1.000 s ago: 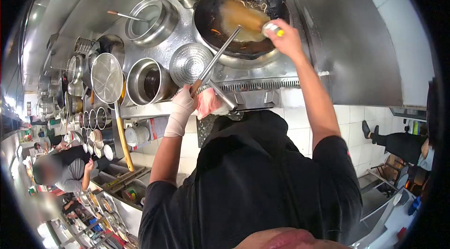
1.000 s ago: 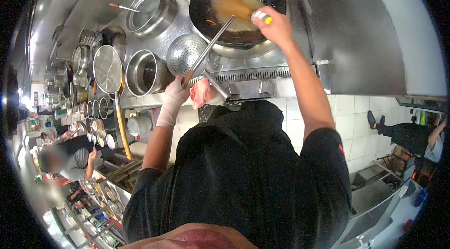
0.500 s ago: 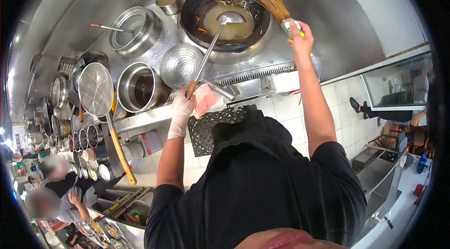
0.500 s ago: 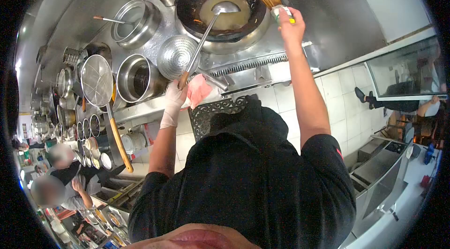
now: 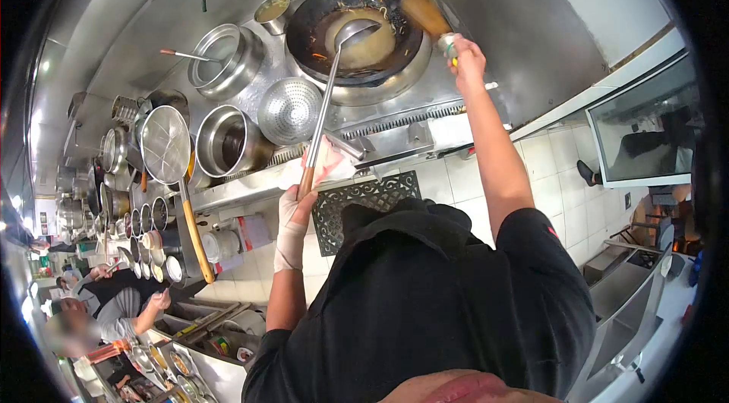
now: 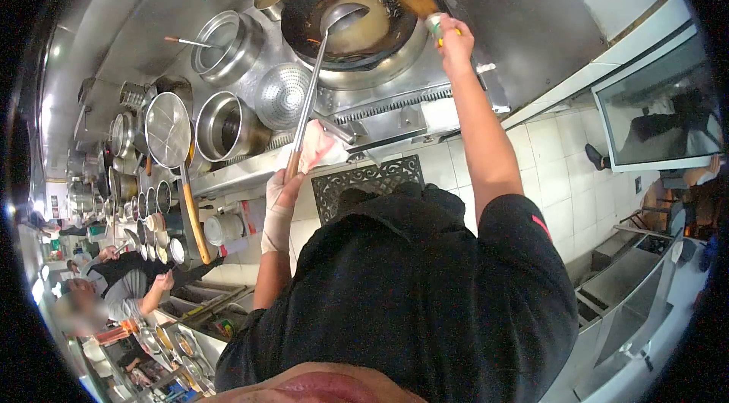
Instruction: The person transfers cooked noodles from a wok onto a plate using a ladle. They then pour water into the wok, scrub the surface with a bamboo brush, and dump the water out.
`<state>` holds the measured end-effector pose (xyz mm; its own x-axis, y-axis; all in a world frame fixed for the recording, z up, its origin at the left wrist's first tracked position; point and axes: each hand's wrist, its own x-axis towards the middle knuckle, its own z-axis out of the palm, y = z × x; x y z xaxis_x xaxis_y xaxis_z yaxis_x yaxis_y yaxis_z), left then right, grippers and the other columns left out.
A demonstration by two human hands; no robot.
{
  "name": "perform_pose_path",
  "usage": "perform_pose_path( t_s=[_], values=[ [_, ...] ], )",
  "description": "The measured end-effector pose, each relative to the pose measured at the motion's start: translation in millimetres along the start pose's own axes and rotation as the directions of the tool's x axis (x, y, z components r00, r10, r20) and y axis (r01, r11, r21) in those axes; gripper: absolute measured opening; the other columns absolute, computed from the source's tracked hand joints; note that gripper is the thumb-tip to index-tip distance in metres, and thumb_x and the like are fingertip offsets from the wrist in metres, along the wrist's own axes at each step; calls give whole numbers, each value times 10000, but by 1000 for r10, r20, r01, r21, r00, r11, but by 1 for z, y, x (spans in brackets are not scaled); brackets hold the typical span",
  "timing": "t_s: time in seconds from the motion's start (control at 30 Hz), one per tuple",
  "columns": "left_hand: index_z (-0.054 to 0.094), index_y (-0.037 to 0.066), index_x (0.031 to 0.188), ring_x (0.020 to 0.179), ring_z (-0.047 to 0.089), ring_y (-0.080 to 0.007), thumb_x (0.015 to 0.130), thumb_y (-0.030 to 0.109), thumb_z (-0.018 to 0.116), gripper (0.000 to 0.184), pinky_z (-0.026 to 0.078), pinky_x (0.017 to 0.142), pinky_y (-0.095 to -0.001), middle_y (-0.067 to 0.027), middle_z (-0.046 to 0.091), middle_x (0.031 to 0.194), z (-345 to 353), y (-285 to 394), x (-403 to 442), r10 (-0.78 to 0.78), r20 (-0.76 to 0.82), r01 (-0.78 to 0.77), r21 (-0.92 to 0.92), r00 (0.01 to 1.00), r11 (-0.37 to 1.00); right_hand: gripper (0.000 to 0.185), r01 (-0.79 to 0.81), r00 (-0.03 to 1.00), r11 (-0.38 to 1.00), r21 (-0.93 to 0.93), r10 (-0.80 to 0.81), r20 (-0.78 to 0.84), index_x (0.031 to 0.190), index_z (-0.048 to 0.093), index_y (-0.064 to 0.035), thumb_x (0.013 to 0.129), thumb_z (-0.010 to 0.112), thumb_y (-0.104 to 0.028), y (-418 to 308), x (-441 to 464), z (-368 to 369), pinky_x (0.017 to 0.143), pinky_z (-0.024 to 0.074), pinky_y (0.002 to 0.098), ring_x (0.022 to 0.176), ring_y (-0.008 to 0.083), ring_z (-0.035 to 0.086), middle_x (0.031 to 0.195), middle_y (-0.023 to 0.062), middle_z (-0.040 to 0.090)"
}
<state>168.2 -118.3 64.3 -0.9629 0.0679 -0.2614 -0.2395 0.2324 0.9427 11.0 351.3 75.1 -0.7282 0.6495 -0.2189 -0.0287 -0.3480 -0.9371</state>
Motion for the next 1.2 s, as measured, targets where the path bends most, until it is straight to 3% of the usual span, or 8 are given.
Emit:
perform_pose_path(
  t_s=[0.03,0.17,0.3,0.33,0.5,0.6,0.9,1.2],
  values=[
    [615,28,916,611,451,-44,816,163,707,191,372,531,-215,45,534,706,5,-1,-9,-8,-6,8,-31,1000,999,280,57,998,986,160,-51,-42,980,682,-74,851,733,-317,-1,-1,-3,469,444,252,605,101,558,797,33,628],
    [600,28,929,590,422,-26,836,149,681,173,344,511,-204,66,506,691,34,5,-39,-43,32,46,-81,999,996,300,19,973,949,-315,55,223,1004,682,-38,859,712,-299,-27,-10,-35,513,472,282,780,119,598,927,71,651],
    [591,23,930,590,410,-23,855,146,662,160,337,511,-198,60,500,689,67,18,-60,-43,19,42,18,999,999,416,394,886,876,-278,-442,-137,1192,587,-34,877,701,-281,0,24,-99,532,485,259,734,128,595,969,73,639],
    [593,20,936,591,410,-23,857,148,661,165,338,513,-197,57,505,691,77,20,-65,-20,14,19,74,1000,997,437,296,936,951,-89,-307,-171,1210,558,-38,879,700,-286,-28,-8,-109,547,491,262,772,129,597,989,73,632],
    [602,2,987,631,427,-48,867,184,678,230,365,558,-220,45,506,713,129,30,-75,-31,85,17,159,996,987,366,197,940,977,-87,-213,-267,1132,593,-11,876,701,-249,-45,-53,-193,642,493,268,827,130,594,974,62,641],
    [598,32,968,608,430,-53,868,216,682,225,351,535,-221,47,497,687,168,42,-76,-107,131,94,100,986,991,271,469,820,733,-493,-568,-65,1096,600,13,861,669,-103,-3,-56,-246,801,489,304,889,168,578,970,87,634],
    [575,58,919,469,415,-125,942,405,575,348,327,442,-276,-25,477,591,246,-15,-21,-425,483,570,-202,765,797,303,325,927,896,-302,-365,-85,1101,598,-22,854,716,-152,1,-111,-287,814,485,288,886,143,598,940,74,658],
    [573,96,922,456,468,-128,948,422,540,329,339,407,-282,-36,546,599,344,-45,3,-461,613,443,194,642,875,297,279,922,872,-402,-361,-143,1084,613,-16,851,722,-164,-5,-133,-308,809,486,290,875,136,595,916,63,652]
  ],
)
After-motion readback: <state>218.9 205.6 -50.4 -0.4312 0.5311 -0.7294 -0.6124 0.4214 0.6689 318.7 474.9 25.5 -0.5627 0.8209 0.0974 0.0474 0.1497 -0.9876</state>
